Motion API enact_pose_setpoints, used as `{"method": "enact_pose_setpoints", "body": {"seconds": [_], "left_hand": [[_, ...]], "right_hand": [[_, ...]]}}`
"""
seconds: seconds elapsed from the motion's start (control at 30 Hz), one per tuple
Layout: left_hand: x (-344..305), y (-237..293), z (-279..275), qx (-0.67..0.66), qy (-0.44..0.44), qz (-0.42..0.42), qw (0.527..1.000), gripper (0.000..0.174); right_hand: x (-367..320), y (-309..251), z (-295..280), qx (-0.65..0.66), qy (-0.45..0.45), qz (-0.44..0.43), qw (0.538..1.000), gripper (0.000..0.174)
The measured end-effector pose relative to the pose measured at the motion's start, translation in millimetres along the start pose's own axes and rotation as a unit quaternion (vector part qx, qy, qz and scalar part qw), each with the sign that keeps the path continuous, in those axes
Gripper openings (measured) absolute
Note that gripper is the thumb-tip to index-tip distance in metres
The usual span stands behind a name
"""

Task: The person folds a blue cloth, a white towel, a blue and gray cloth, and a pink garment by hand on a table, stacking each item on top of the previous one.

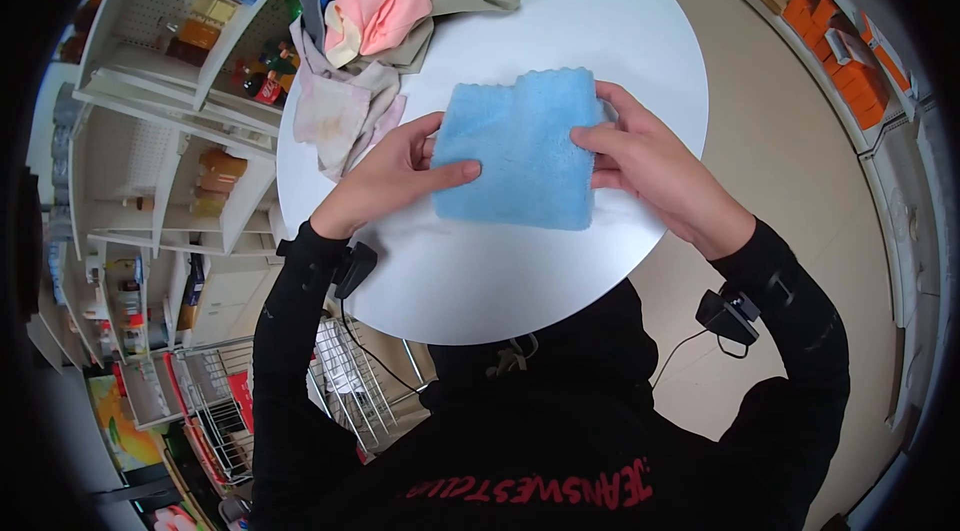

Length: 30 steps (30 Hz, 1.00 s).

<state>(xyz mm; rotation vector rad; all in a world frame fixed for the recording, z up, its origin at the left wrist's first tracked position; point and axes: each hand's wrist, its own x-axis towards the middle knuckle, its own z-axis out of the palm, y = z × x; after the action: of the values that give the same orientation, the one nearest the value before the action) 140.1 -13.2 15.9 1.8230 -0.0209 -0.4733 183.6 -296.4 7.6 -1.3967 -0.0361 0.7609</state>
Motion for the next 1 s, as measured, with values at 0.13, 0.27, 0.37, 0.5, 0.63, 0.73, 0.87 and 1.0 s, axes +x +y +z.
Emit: {"method": "enact_pose_setpoints", "body": {"seconds": [0.13,0.27,0.37,0.5,0.63,0.73,0.87,1.0], "left_hand": [[-2,-9,-10,0.115,0.018,-0.025,0.993,0.056],[-6,-7,-9,0.215,0.07,-0.064,0.972,0.047],[-3,-11,-6,0.182,0.07,-0.043,0.98,0.042],[15,-17,-10,0.11,0.073,-0.017,0.991,0.04],[18,-13,-10,0.105,0.099,-0.005,0.99,0.041],[10,-6,1,0.183,0.147,0.057,0.97,0.047],[5,19,27,0.383,0.174,0.214,0.881,0.058],[14,27,46,0.519,0.096,0.275,0.803,0.063]], "right_hand": [[9,1,-10,-0.143,-0.021,-0.042,0.989,0.065],[15,0,-15,-0.243,-0.004,-0.062,0.968,0.064],[12,-4,-9,-0.258,-0.005,-0.083,0.963,0.062],[23,-4,-11,-0.292,-0.001,-0.071,0.954,0.058],[19,-2,-17,-0.278,-0.014,-0.097,0.956,0.056],[11,-3,-8,-0.32,0.006,-0.119,0.94,0.055],[5,-6,-9,-0.344,0.05,-0.182,0.92,0.052],[6,-3,-20,-0.324,0.092,-0.242,0.91,0.052]]}}
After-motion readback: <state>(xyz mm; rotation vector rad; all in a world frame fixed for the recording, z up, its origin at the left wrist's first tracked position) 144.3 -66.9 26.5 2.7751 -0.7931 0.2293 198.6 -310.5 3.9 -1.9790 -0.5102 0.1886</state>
